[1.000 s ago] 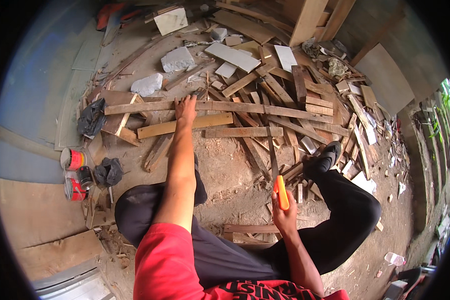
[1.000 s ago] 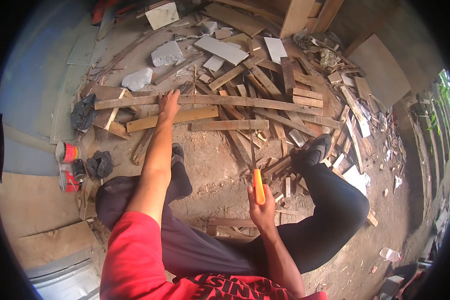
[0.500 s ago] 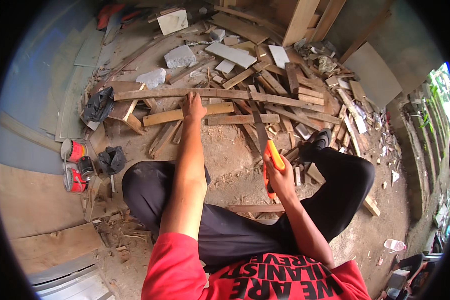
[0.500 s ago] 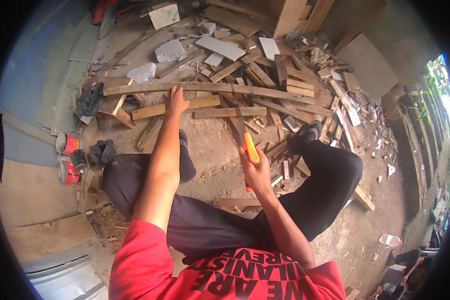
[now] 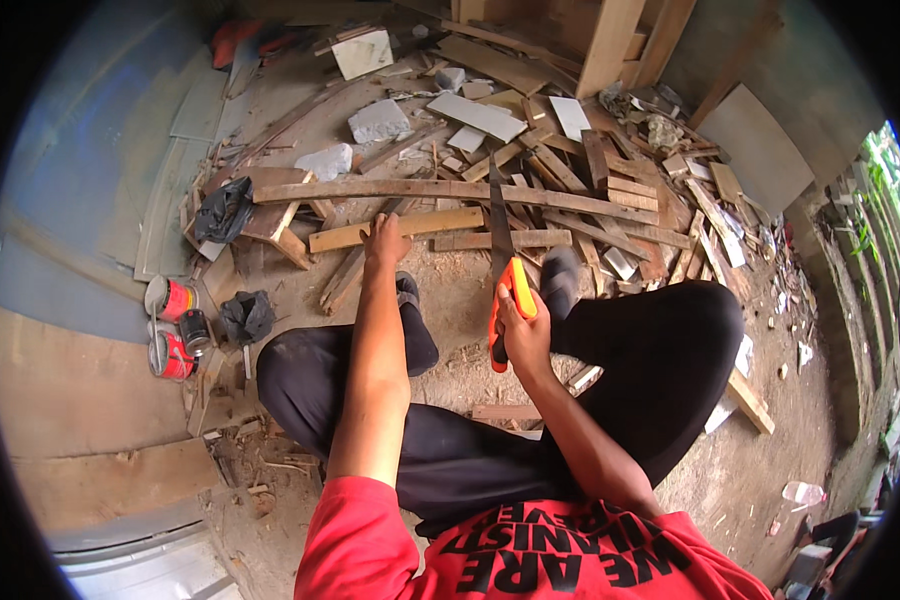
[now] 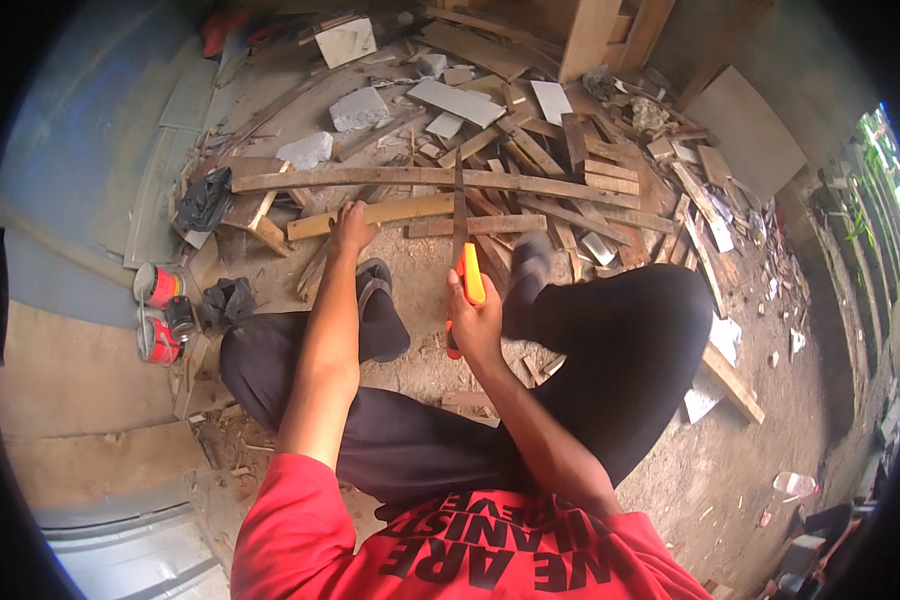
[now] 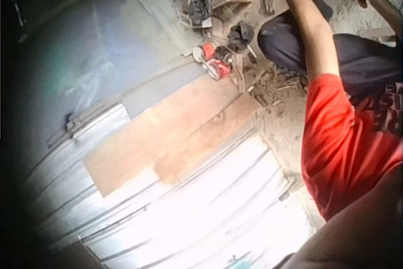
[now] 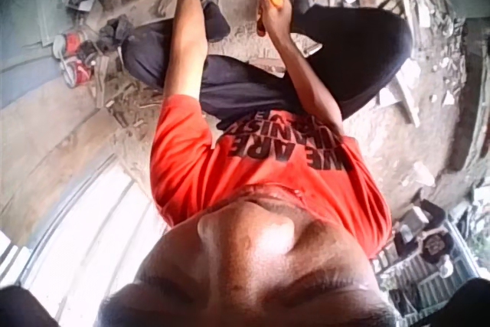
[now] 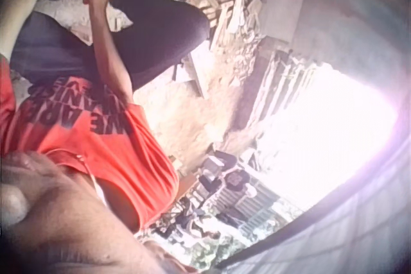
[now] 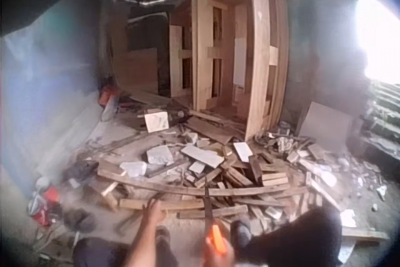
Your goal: The person uses a hand saw to cut a long wooden plank into smaller pieces and then uses a hammer to split the cut pieces further. The cut wood pieces are placed on the floor among other debris.
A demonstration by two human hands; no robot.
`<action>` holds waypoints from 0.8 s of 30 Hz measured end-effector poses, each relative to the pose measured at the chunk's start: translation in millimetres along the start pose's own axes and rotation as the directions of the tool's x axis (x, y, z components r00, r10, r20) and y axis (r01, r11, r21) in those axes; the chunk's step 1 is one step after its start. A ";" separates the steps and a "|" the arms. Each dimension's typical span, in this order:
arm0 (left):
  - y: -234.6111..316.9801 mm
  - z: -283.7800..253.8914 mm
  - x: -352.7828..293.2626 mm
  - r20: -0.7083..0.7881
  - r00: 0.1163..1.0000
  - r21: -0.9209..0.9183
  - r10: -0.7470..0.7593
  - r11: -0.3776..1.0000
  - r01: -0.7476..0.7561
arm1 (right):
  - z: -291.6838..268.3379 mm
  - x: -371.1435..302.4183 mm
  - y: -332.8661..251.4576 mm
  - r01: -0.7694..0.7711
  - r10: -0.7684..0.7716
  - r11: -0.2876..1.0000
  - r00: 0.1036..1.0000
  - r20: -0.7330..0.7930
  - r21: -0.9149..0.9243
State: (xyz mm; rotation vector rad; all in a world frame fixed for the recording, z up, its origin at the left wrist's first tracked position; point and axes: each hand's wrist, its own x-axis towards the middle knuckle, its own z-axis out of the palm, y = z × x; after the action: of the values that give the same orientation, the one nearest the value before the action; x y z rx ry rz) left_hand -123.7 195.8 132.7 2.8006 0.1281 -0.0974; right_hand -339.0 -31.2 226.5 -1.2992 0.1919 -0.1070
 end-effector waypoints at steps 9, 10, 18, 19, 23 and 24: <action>-39.3 5.7 8.4 -0.071 0.997 -0.047 -0.020 0.999 0.016 | 9.2 37.0 17.1 -0.037 0.045 0.989 0.998 0.049 -0.141; -34.8 9.7 5.2 -0.067 0.997 -0.019 -0.026 1.000 0.024 | 8.1 36.6 16.4 -0.061 0.069 0.988 0.996 0.056 -0.141; -13.8 19.6 18.0 0.002 0.989 -0.001 0.151 0.989 -0.151 | 34.1 38.0 35.7 -0.103 0.092 0.986 0.991 -0.093 -0.132; -9.2 19.3 24.2 -0.139 0.959 0.037 0.246 0.969 -0.244 | 34.6 35.9 38.3 -0.150 0.140 0.984 0.985 -0.100 -0.095; -4.1 40.7 36.1 0.001 0.956 -0.281 0.294 0.917 -0.282 | 13.3 55.6 50.1 -0.096 0.089 0.975 0.995 -0.045 -0.200; -3.7 49.6 41.1 -0.001 0.929 -0.449 0.370 0.830 -0.331 | 9.6 66.0 52.6 -0.136 0.126 0.976 0.990 -0.071 -0.168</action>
State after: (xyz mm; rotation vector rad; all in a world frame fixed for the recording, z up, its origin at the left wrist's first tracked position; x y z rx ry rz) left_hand -85.8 186.0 81.5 2.3096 -0.3477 -0.0862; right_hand -273.9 -20.4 172.9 -1.4531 0.3439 -0.0170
